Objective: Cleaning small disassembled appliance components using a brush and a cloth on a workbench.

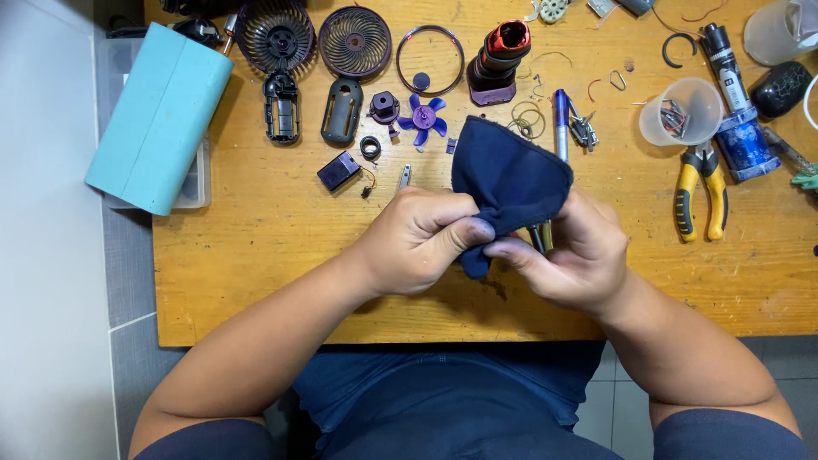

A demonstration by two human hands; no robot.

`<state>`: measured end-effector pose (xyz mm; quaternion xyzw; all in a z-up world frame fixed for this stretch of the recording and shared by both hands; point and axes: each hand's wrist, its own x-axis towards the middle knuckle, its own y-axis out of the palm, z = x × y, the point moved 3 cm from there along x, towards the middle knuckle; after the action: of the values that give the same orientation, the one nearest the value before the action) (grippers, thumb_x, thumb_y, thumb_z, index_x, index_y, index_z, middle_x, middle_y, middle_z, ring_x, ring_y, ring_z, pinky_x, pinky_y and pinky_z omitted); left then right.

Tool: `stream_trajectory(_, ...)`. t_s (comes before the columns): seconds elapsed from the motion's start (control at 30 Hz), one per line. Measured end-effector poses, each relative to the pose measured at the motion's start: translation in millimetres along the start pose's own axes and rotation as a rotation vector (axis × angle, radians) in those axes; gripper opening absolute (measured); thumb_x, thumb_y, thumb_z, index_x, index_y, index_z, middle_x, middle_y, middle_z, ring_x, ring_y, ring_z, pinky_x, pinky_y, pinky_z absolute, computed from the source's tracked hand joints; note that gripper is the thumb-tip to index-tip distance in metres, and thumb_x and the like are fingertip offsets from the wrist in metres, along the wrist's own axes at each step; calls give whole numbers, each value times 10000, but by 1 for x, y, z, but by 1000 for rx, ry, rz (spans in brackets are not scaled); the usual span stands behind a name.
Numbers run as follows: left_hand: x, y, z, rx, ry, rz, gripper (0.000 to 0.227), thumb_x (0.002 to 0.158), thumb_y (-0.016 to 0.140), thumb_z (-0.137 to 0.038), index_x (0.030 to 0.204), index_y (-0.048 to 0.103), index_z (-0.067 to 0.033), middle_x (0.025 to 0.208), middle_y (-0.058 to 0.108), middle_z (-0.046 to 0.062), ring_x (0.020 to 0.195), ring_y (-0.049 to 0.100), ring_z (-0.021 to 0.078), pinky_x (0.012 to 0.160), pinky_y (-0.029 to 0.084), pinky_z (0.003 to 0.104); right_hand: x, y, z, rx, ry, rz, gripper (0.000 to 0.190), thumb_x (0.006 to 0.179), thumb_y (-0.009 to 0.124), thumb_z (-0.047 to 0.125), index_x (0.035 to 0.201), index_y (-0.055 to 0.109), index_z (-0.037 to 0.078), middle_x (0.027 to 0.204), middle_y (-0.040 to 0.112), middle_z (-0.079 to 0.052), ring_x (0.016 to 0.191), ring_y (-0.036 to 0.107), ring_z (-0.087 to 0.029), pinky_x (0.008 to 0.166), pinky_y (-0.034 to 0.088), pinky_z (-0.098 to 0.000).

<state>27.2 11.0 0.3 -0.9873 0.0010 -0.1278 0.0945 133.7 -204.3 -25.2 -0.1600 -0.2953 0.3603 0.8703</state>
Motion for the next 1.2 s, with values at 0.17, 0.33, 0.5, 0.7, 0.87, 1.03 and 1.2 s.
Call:
stream_trajectory(0.17,3,1,-8,-186,8,-82,460,1198,614,-310,767,604,-152,614,567,71,681,541,123,695,582,361,11,4,7,259,-217,-62,260,961,907,14,1154,786,-111,1108,788,-291,1052,825,-477,918,652,-582)
stream_trajectory(0.33,1,-1,-8,-35,123,-69,524,1182,648,-306,688,537,-172,562,543,86,554,619,360,692,584,360,32,5,35,177,-305,8,261,977,896,113,1165,848,-62,1104,798,-257,1029,783,-492,910,642,-607)
stream_trajectory(0.5,0,4,0,-71,144,-66,549,1195,625,-296,672,516,-171,542,511,91,511,578,323,634,546,349,34,2,26,283,-307,25,224,970,886,60,1142,855,-82,974,813,-249,841,788,-386,749,660,-526)
stream_trajectory(0.7,-2,11,-5,-118,150,-78,564,1199,616,-313,660,519,-178,534,500,57,503,543,328,637,529,342,18,5,6,507,-176,46,284,940,921,83,1106,829,-130,1080,797,-268,1010,797,-386,954,665,-577)
stream_trajectory(0.87,-1,18,-7,-156,64,-206,548,1211,592,-303,682,547,-167,546,513,54,574,478,166,625,511,333,22,0,20,446,-205,-107,315,984,890,-12,1153,720,-215,1044,767,-327,960,794,-388,878,666,-549)
stream_trajectory(1.03,-9,1,-38,-76,79,-279,531,1220,594,-305,720,563,-131,780,635,94,751,586,205,736,551,363,19,0,22,479,-160,-163,364,971,898,-31,1214,700,-216,1057,750,-302,971,751,-314,893,647,-491)
stream_trajectory(1.2,-67,-39,-55,31,60,-419,510,1201,628,-263,716,610,-107,1094,765,158,1030,730,308,924,596,413,28,-14,38,472,-127,-168,366,1075,785,-23,1343,641,-227,1097,771,-299,1029,773,-304,954,662,-460)
